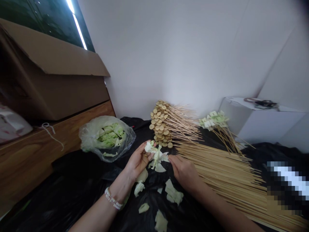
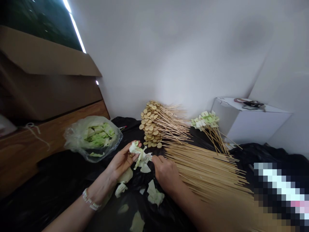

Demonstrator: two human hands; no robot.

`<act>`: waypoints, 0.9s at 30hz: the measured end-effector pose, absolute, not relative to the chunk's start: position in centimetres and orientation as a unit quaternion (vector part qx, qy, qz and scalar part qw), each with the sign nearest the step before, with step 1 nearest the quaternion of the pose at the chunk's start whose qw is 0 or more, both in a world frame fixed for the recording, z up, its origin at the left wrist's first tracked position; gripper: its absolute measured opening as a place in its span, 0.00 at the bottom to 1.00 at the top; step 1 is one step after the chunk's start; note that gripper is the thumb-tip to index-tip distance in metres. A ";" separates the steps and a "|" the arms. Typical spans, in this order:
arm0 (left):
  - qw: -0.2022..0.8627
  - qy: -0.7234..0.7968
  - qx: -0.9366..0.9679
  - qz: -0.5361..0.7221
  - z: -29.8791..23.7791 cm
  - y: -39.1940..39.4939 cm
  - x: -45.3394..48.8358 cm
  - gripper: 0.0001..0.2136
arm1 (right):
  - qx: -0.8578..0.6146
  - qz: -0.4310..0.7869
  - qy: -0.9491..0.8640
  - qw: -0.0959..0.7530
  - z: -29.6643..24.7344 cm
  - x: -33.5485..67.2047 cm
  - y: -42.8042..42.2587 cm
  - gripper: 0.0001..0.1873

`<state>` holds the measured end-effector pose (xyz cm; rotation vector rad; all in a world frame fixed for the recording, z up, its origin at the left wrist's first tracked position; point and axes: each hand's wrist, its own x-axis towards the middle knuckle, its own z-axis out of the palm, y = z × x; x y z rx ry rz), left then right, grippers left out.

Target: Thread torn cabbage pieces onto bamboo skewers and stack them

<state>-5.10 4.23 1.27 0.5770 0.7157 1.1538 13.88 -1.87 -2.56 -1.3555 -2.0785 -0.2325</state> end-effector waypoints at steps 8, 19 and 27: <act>0.765 0.312 0.260 0.501 1.6 3.6 -4.7 0.16 | -0.524 -0.098 -0.780 0.328 -2.3 13.9 -1.9 0.16; 0.616 0.377 0.357 0.592 1.6 3.6 -5.0 0.22 | -0.510 -0.150 -0.792 0.300 -0.8 15.1 -1.7 0.15; 0.612 0.359 0.319 0.628 1.6 5.1 -6.0 0.18 | -0.516 -0.082 -0.795 0.307 2.4 19.9 -2.0 0.14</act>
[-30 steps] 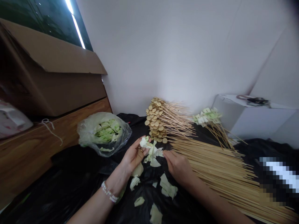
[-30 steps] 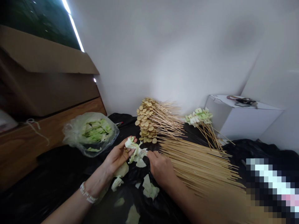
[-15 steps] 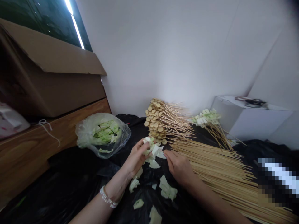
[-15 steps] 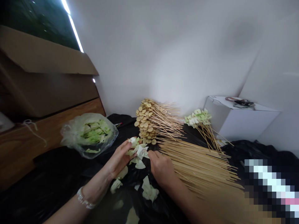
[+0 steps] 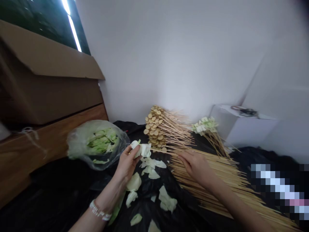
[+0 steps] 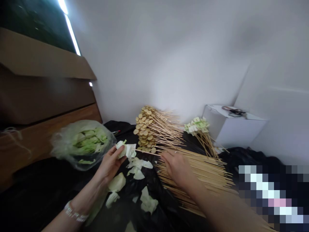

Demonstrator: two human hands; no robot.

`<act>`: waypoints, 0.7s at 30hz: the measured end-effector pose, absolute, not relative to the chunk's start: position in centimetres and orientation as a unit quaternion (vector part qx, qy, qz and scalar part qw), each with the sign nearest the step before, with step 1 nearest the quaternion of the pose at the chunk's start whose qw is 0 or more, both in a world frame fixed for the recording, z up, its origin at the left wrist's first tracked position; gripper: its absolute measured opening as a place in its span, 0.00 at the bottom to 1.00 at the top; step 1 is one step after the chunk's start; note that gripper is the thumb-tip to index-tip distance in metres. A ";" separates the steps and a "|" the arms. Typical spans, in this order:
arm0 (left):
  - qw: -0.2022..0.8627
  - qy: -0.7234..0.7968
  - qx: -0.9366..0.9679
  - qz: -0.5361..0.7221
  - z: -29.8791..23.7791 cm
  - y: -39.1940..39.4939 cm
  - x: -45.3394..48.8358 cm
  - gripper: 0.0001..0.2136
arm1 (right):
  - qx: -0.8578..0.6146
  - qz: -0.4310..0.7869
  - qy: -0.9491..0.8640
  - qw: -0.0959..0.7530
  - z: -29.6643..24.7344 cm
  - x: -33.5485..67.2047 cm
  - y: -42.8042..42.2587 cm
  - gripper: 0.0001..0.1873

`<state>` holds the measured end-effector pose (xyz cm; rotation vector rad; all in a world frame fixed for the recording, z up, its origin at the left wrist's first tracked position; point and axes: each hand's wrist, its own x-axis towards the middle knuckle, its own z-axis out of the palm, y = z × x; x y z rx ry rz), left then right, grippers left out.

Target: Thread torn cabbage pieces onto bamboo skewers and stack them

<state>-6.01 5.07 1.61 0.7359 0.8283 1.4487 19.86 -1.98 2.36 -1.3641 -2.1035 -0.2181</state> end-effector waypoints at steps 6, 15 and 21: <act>0.643 0.348 0.369 0.573 2.3 3.9 -5.6 0.20 | -0.601 -0.088 -0.655 0.450 1.6 26.7 -2.2 0.13; 0.642 0.393 0.340 0.564 1.5 4.9 -6.2 0.11 | -0.789 -0.204 -0.526 0.243 1.3 39.7 3.2 0.30; 0.643 0.401 0.339 0.557 0.8 5.5 -6.3 0.08 | -0.827 -0.164 -0.515 0.154 -0.1 41.5 5.0 0.25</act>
